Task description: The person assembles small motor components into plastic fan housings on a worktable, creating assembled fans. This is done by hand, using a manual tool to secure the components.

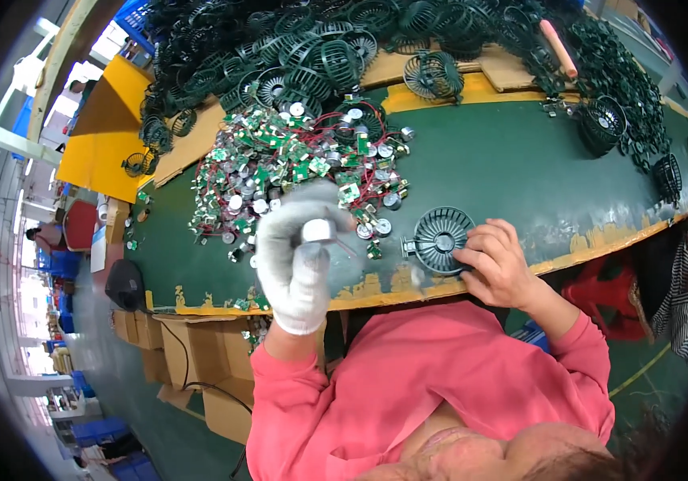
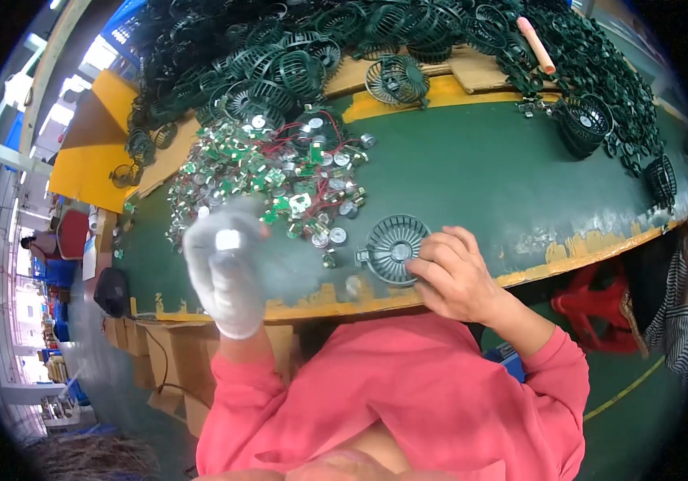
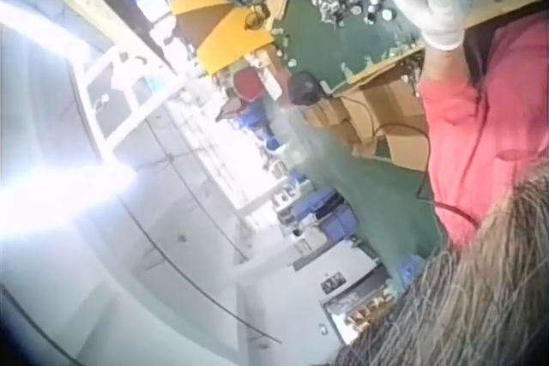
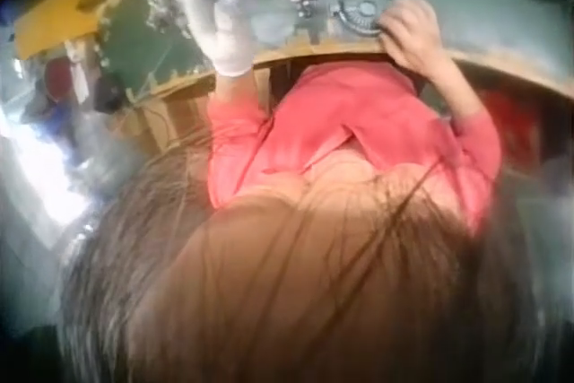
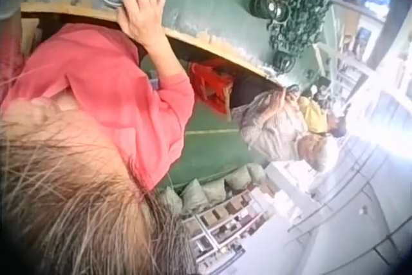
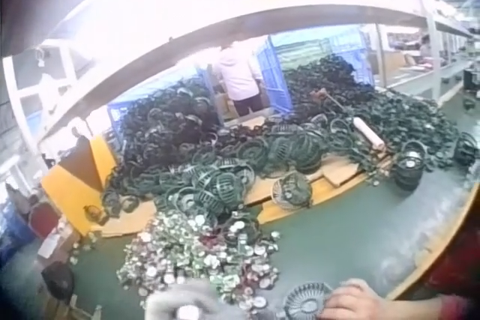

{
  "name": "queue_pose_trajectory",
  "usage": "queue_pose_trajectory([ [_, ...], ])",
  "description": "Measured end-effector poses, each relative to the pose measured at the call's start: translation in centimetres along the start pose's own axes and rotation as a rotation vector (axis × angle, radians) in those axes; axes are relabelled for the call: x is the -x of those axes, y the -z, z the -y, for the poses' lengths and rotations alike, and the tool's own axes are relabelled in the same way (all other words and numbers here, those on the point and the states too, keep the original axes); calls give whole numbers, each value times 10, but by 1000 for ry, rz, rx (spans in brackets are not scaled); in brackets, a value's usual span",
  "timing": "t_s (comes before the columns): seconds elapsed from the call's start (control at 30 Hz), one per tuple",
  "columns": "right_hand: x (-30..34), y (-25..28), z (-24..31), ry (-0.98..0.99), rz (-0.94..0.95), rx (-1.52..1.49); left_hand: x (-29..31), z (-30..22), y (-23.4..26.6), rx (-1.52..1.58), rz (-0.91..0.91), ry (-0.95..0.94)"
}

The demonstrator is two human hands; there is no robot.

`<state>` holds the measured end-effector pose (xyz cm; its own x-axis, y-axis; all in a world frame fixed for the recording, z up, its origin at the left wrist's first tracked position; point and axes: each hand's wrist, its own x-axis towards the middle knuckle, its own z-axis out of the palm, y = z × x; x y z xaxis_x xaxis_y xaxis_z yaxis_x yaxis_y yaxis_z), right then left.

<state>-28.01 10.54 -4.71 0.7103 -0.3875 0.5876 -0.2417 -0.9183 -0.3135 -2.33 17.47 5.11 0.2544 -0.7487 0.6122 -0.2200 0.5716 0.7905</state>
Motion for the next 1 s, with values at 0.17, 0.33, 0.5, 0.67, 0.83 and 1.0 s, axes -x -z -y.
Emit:
queue_pose_trajectory([
  [0.17, -22, 11, 10, 31, -32, -116, 35, -5, -20, 233, 290, 848],
  [0.33, -38, 3, 30, 25, -14, -275, 70, 29, -37, -12, 425, 561],
  [0.5, -43, 7, 19, -71, 54, -48, 57, 24, -36, -317, 509, 538],
  [0.67, -48, 6, 6, -134, 182, 122, 57, 38, -38, -751, 631, 200],
  [0.83, -49, 1, -2, -2, 314, 225, 65, 49, -34, -785, 650, 142],
  [1.0, -56, 0, -7, 27, 431, 206, 67, 60, -28, -806, 589, -39],
])
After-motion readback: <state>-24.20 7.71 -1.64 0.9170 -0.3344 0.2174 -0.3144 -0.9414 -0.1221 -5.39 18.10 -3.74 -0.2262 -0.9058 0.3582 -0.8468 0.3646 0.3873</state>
